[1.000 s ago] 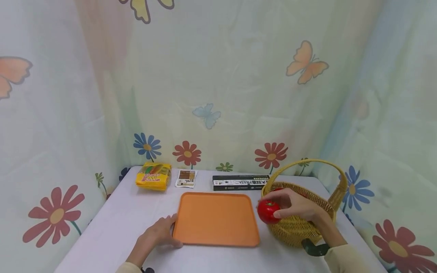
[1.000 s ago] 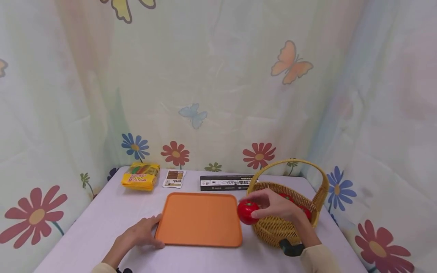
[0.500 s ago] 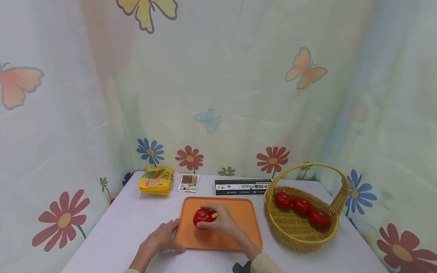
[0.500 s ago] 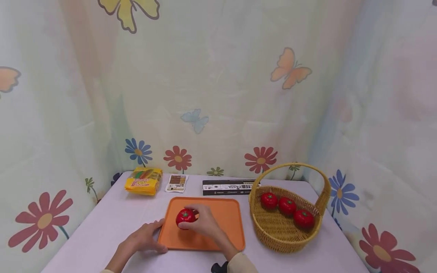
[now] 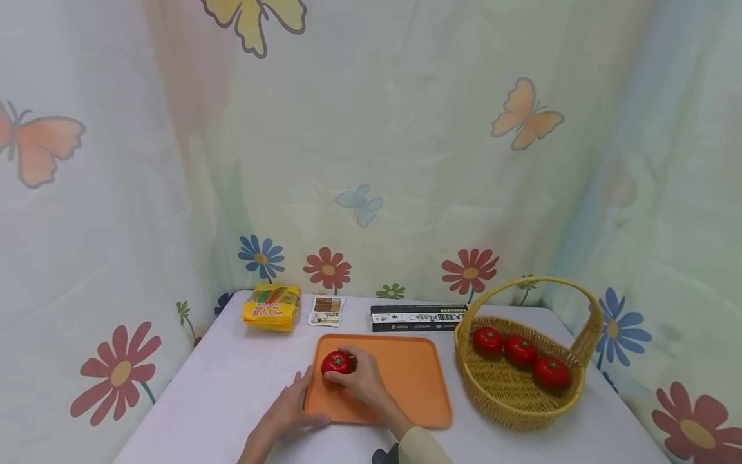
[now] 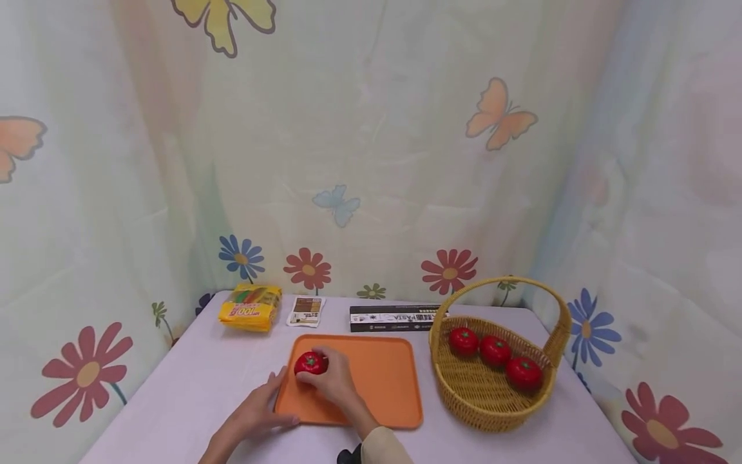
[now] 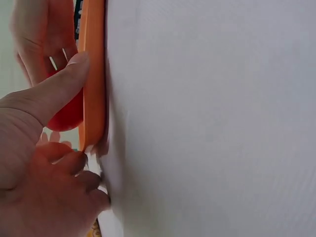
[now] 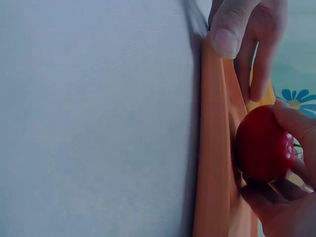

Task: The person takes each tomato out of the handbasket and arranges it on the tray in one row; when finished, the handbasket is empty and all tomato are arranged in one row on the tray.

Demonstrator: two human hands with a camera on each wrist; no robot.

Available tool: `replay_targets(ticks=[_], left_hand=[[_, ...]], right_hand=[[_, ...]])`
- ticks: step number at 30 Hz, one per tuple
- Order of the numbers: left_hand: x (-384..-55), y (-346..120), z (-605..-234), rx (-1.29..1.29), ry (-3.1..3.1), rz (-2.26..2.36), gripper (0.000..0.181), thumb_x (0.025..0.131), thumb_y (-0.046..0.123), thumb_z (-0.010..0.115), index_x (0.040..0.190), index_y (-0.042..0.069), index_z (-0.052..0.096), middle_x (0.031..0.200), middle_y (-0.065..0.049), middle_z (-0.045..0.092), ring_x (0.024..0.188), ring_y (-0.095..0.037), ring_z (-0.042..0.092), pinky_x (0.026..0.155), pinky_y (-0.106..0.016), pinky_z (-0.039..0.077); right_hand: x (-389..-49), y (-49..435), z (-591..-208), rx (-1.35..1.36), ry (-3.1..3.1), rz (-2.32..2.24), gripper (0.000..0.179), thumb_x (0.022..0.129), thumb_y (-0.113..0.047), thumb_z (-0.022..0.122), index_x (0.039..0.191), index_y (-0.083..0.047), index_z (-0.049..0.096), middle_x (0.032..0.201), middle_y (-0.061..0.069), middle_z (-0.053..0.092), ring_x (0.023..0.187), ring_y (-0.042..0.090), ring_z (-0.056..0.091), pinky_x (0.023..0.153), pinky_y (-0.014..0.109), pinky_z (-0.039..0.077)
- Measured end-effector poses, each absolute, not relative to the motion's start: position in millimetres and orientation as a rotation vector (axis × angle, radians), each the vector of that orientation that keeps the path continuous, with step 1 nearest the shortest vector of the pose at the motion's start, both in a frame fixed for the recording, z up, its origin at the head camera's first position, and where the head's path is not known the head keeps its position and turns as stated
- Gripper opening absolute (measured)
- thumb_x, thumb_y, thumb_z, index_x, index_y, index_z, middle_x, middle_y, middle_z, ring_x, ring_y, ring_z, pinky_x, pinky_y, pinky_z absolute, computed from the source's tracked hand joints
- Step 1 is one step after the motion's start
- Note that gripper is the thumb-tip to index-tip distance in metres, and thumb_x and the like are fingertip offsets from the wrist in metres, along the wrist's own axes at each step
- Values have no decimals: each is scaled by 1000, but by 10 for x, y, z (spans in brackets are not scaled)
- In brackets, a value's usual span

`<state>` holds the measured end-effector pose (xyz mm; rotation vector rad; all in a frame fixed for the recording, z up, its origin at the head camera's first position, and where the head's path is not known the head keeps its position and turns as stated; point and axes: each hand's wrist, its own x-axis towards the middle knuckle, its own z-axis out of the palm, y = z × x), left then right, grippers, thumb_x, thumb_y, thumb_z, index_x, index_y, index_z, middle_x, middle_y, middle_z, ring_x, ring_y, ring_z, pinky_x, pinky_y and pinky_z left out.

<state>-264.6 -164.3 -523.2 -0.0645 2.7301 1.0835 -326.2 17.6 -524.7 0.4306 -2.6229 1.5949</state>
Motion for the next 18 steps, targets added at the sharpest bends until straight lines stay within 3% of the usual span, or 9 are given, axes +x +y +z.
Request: replay_targets(ticks=[9,18], left_hand=[[-2657,-1649,-5258,12,2723,1214,121,78,30,100,169,-2,26,168,-31,37,153,-55,36,123,-70,36],[-2676,-1659,-5273,23,2702,1273,121,76,28,100,168,-3,27,169,-28,37,155,-51,36,124,-68,36]], right_hand=[[-3313,126,-5270,472,-2606,1620,62,88,-18,93,142,-3,66,137,16,69,129,39,62,105,55,61],[-3311,115,-5287,530,-2603,1626,62,89,-18,92,141,-2,63,136,16,68,128,39,64,105,55,61]])
